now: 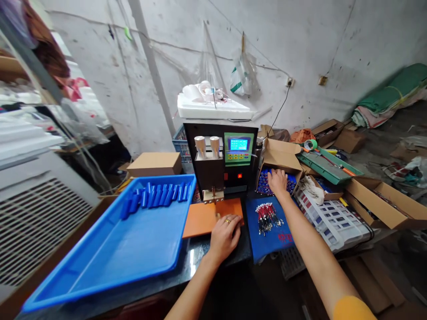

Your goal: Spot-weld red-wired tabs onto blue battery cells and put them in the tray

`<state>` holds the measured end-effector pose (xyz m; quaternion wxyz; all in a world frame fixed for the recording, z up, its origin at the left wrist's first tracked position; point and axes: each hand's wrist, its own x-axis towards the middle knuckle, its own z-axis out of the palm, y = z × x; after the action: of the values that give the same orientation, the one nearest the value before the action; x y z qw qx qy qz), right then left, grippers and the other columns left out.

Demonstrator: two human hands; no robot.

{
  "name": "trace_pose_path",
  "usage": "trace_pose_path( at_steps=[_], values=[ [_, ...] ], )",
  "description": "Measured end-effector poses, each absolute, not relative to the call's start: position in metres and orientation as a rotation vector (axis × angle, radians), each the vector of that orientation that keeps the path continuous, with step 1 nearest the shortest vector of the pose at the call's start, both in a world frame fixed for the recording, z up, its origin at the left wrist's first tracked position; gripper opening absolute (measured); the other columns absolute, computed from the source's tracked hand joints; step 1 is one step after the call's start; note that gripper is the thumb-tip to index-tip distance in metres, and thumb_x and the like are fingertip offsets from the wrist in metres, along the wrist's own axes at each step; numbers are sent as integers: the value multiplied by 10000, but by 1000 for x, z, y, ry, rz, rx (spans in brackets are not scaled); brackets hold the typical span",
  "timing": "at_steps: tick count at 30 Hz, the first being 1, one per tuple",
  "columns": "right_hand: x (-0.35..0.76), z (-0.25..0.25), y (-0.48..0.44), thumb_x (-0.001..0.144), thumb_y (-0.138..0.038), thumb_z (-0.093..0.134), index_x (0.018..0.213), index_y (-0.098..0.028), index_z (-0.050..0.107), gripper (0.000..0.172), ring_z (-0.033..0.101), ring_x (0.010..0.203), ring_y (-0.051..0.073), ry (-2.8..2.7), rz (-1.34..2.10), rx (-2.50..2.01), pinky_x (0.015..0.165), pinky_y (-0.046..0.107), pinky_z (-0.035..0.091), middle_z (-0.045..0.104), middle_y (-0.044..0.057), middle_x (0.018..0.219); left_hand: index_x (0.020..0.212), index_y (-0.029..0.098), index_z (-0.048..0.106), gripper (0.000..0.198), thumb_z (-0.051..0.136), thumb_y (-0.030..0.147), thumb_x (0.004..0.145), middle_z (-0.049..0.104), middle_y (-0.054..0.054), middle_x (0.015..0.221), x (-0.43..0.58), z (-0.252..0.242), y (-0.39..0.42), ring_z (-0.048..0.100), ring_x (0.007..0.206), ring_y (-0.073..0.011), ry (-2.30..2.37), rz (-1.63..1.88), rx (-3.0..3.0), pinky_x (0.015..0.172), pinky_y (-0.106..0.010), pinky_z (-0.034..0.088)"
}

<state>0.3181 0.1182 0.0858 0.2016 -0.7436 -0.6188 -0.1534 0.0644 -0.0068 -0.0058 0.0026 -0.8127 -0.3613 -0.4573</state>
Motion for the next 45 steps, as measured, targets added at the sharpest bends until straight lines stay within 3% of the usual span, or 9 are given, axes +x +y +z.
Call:
trace_pose_path(
  at_steps=[6, 15, 24, 28, 32, 37, 45],
  values=[
    [331, 83, 118, 970, -248, 379, 1337, -144, 567, 426, 453, 1114, 277, -1873, -442, -1994, 927, 386, 330, 600, 153, 1212, 1130, 182, 602, 270, 540, 130, 873, 700, -78, 1022, 64, -9, -6, 618, 969, -229, -1144, -1422, -2515, 828, -367, 490],
    [326, 78, 120, 972, -241, 363, 1362, -150, 548, 442, 453, 1114, 282, -1873, -427, -1983, 905, 378, 344, 588, 158, 1233, 1097, 182, 636, 254, 542, 140, 864, 707, -83, 1010, 66, -14, -6, 629, 960, -229, -1144, -1399, -2451, 829, -363, 484],
    [345, 70, 86, 935, -176, 364, 1278, -113, 606, 424, 503, 1156, 246, -1657, -327, -1647, 1018, 366, 368, 619, 158, 1223, 1090, 200, 653, 258, 529, 157, 868, 713, -82, 1000, 67, -14, -9, 639, 949, -235, -1169, -1399, -2482, 832, -373, 488],
    [352, 44, 65, 892, -193, 459, 1027, -162, 725, 300, 628, 952, 214, -1658, 41, -1749, 875, 301, 453, 719, 85, 1010, 1095, 201, 657, 268, 527, 161, 864, 714, -86, 1017, 69, -17, -9, 641, 979, -243, -1187, -1398, -2480, 862, -385, 488],
    [355, 19, 59, 785, -141, 566, 734, -154, 748, 190, 668, 784, 201, -1664, 419, -1903, 709, 238, 453, 744, 46, 778, 1078, 194, 650, 249, 530, 152, 863, 715, -82, 1004, 71, -17, -10, 641, 974, -242, -1179, -1393, -2454, 870, -379, 487],
    [355, 6, 62, 757, -118, 562, 721, -142, 747, 190, 669, 752, 178, -1632, 440, -1901, 675, 218, 438, 746, 50, 766, 1073, 188, 638, 240, 526, 147, 865, 713, -80, 1001, 72, -16, -11, 643, 966, -238, -1170, -1368, -2430, 868, -369, 485],
    [336, 3, 53, 768, -236, 622, 636, -147, 707, 180, 611, 631, 158, -1706, 348, -1961, 586, 226, 360, 684, 48, 627, 1075, 198, 641, 251, 527, 150, 857, 710, -80, 1001, 72, -17, -11, 645, 969, -238, -1197, -1367, -2439, 865, -372, 484]
  ],
)
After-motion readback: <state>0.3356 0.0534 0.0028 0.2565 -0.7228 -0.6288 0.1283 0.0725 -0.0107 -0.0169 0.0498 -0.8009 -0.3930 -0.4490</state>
